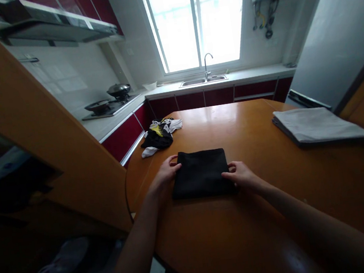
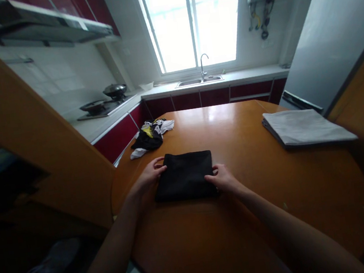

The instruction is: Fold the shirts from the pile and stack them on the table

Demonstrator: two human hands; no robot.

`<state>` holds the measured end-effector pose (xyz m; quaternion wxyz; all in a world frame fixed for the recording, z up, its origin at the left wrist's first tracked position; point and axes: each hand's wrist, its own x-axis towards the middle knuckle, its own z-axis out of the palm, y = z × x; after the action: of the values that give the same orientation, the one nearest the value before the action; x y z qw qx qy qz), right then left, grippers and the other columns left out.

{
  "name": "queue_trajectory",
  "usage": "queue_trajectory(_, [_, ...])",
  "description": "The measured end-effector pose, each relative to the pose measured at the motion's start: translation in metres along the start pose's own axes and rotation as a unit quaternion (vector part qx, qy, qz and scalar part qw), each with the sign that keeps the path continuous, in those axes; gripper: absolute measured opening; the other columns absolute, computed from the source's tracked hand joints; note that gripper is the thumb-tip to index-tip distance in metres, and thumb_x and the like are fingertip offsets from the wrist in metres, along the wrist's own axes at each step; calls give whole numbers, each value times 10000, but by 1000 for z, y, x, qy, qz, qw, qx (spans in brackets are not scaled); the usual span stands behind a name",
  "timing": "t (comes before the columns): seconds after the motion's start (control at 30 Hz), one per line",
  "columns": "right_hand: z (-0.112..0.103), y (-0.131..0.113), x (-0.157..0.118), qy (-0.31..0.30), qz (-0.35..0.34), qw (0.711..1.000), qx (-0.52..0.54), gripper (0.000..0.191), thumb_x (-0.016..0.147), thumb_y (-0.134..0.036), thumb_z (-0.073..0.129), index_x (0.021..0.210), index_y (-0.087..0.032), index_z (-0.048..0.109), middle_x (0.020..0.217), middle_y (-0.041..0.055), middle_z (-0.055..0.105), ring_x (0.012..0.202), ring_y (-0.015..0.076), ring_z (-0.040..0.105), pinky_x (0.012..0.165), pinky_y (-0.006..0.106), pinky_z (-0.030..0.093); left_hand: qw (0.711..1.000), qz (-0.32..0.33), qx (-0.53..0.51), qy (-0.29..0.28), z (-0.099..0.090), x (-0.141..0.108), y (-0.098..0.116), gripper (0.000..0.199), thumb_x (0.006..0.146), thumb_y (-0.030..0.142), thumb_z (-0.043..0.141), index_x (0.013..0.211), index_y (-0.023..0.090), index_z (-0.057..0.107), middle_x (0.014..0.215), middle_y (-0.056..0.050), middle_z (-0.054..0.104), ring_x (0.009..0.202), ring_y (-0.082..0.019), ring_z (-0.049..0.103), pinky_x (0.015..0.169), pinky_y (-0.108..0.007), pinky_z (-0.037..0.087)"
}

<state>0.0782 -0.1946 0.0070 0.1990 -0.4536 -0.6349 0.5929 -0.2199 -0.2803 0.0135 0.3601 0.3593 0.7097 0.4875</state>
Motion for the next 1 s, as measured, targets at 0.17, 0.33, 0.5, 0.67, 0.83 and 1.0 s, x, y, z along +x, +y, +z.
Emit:
queue_trajectory(0.17, [0, 2, -1, 1, 4, 999, 44, 345, 772, -106, 709, 1086, -117, 564, 736, 26, 701, 463, 100, 572, 393, 197, 427, 998, -15, -51, -16, -3, -5, 3, 712, 743, 180, 786, 1403, 193, 517, 1091, -125, 708, 847, -203, 726, 673, -267, 577])
queue_trajectory(0.33, [-4, 5, -2, 10, 31, 997, 70, 392, 737, -142, 735, 1095, -140, 575, 725, 21, 697, 493, 107, 591, 421, 194, 428, 996, -24, -78, -26, -7, -11, 7, 817, 769, 180, 775, 1495, 252, 407, 965, -53, 742, 878, -173, 737, 764, -249, 577])
queue_trajectory(0.5, [-6, 10, 0, 0, 48, 994, 97, 472, 737, -188, 754, 1166, -154, 562, 713, 18, 688, 500, 113, 592, 438, 198, 435, 990, -27, -116, -72, -3, -13, 10, 673, 745, 88, 727, 1392, 168, 558, 1090, -96, 751, 940, -185, 735, 800, -246, 576])
queue_trajectory(0.67, [-12, 12, 3, 12, 31, 994, 109, 475, 753, -167, 734, 1198, -143, 570, 716, 24, 700, 504, 116, 600, 424, 189, 430, 992, -27, -116, -42, 10, -11, 10, 599, 754, 98, 732, 1339, 144, 612, 1157, -125, 740, 919, -206, 742, 807, -299, 601])
queue_trajectory(0.83, [-39, 9, 2, 23, 2, 988, 150, 464, 731, -128, 746, 1168, -131, 591, 845, 68, 750, 625, 159, 688, 480, 211, 502, 994, 103, -13, -19, 33, -10, 17, 594, 803, 239, 715, 1381, 186, 592, 1327, -107, 655, 1028, -220, 706, 900, -331, 579])
queue_trajectory(1.0, [-97, 13, -7, 45, -54, 979, 193, 494, 731, -104, 736, 1201, -129, 584, 930, 79, 775, 785, 188, 738, 655, 255, 579, 964, 251, 89, -10, 75, 1, 40, 572, 833, 352, 669, 1377, 188, 605, 1398, -81, 560, 960, -161, 663, 896, -283, 551])
